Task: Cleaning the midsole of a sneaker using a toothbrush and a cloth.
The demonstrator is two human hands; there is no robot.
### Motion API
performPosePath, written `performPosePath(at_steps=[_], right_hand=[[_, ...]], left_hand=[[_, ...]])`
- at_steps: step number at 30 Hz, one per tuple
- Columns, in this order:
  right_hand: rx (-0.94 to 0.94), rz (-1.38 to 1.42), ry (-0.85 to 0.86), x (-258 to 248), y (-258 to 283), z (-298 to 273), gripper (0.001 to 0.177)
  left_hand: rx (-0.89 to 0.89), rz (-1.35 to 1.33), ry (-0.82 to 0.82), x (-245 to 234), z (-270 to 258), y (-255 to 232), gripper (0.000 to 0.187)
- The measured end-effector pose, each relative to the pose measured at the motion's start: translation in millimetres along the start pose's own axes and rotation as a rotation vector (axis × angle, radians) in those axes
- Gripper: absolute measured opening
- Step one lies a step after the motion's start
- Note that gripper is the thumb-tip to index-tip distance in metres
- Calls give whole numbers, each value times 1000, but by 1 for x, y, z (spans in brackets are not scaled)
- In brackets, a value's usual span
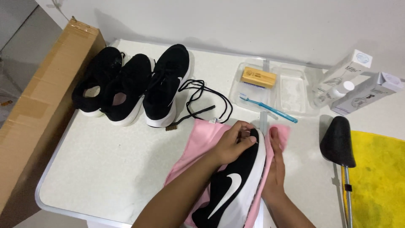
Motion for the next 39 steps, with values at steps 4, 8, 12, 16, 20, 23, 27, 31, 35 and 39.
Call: performPosePath(at_steps=[4,8,12,16,20,23,27,31,35,39], right_hand=[[-10,20,32,-3,8,-4,66],[-118,88,116,6,29,7,78],[-280,55,144,6,37,5,60],[-389,1,129,1,45,7,45],[-497,-170,127,-1,59,8,43],[-358,-170,228,8,50,16,53],[107,-116,318,14,20,22,98],[210,2,343,19,2,4,106],[138,70,249,23,21,-3,108],[23,61,231,29,16,1,87]], left_hand=[[34,-83,-4,1,-1,11,48],[83,-33,15,0,0,-8,43],[128,11,27,3,1,-11,37],[152,-3,52,7,3,-16,35],[127,30,13,5,5,-4,37],[94,74,10,1,8,-5,40],[135,88,33,2,5,-11,48],[128,68,34,1,4,-11,44],[95,4,44,2,8,4,38],[2,19,17,-2,10,4,36]])
Point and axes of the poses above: each hand's wrist, its own z-axis towards the middle knuckle, its own x-axis out of the palm, y = z × x, the point moved 10 cm from there along z, towards the middle knuckle, and after that the axes turned 2 degrees about y, right-handed, at the moved point
